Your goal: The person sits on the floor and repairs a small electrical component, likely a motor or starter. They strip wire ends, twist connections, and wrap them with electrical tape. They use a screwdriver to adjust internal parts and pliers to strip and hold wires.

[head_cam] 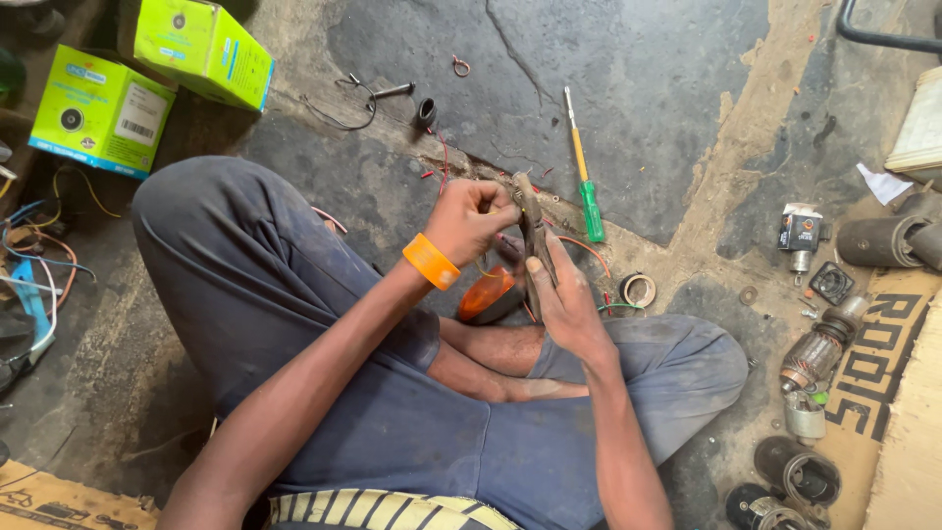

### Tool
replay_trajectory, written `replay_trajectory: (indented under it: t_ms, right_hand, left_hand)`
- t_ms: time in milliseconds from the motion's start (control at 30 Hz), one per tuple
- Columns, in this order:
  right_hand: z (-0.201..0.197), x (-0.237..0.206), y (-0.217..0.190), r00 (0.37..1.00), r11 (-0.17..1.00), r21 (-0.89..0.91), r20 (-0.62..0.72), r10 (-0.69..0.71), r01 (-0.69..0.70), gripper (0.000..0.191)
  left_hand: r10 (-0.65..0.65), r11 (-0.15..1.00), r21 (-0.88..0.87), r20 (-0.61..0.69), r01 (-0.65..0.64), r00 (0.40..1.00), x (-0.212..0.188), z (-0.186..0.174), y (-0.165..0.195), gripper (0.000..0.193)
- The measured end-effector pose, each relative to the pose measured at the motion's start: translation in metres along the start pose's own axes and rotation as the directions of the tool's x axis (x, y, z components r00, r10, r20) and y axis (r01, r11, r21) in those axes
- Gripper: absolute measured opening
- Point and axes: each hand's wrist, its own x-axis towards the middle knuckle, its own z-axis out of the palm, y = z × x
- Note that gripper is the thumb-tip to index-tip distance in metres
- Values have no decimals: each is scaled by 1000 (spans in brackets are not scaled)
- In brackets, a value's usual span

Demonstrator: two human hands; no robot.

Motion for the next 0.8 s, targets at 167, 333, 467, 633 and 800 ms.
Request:
replay_trajectory:
  t_ms: [167,333,467,633,800]
  right_hand:
    - [2,1,2,985,985,-14,-22,-171,171,53]
    - [2,-2,-8,995,989,-114,-24,-93,89,54]
    - [-6,-4,-19,1000,994,-102,10,26,-25,57]
    - [-16,-4,-17,984,985,58,91,156,-161,58]
    - [-11,-1,0,992,956,283,120,50,-83,53]
  left_hand:
    - [-453,758,-421,209,497,867,-1,-11,-5,19]
    - [-328,845,-391,161,365,931,-1,-8,-10,20]
    - [229,924,305,40,-230,973,-9,3,-3,13]
    - [304,599,679,297,-424,905,-14,8,5,24]
    - [293,581,709,277,-400,915,-13,9,8,16]
